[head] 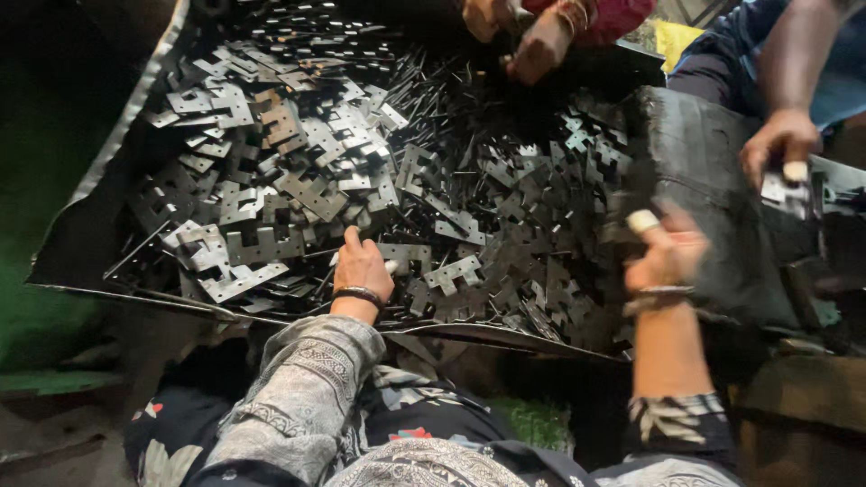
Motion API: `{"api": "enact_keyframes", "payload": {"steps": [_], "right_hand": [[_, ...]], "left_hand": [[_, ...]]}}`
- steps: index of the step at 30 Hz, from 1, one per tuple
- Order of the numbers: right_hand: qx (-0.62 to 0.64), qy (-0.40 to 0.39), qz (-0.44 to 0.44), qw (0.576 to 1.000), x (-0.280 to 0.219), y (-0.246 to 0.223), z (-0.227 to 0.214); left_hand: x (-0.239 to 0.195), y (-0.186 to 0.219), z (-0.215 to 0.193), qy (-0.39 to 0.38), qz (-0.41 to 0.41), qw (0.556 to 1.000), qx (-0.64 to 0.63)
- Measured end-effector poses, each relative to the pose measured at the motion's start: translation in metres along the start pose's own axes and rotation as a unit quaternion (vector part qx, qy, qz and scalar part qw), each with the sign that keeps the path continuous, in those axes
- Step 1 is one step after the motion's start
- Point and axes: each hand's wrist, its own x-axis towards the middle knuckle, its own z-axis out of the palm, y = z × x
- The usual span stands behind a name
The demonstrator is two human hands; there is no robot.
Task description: The person picks up metal brackets and U-shaped components from a large bin, inspecting them and grouping them together by hand.
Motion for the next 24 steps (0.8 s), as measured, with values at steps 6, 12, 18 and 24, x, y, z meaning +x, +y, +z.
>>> {"api": "enact_keyframes", "payload": {"steps": [6,12,18,24], "right_hand": [[-0.761,0.055,-0.271,0.586,0.047,-0.026,-0.111],[-0.683,-0.116,-0.384,0.611,0.002,-0.017,0.063],[-0.535,-0.41,-0.283,0.683,-0.038,0.119,0.174],[-0.559,-0.476,-0.14,0.664,-0.024,0.165,0.153]], "left_hand": [[-0.002,0.015,-0.009,-0.016,-0.058,0.997,-0.043],[-0.025,0.023,-0.024,0.051,0.216,0.942,-0.25],[-0.016,0.011,-0.057,0.029,0.043,0.67,-0.741],[0.008,-0.032,-0.122,0.006,-0.086,0.384,-0.919]]}}
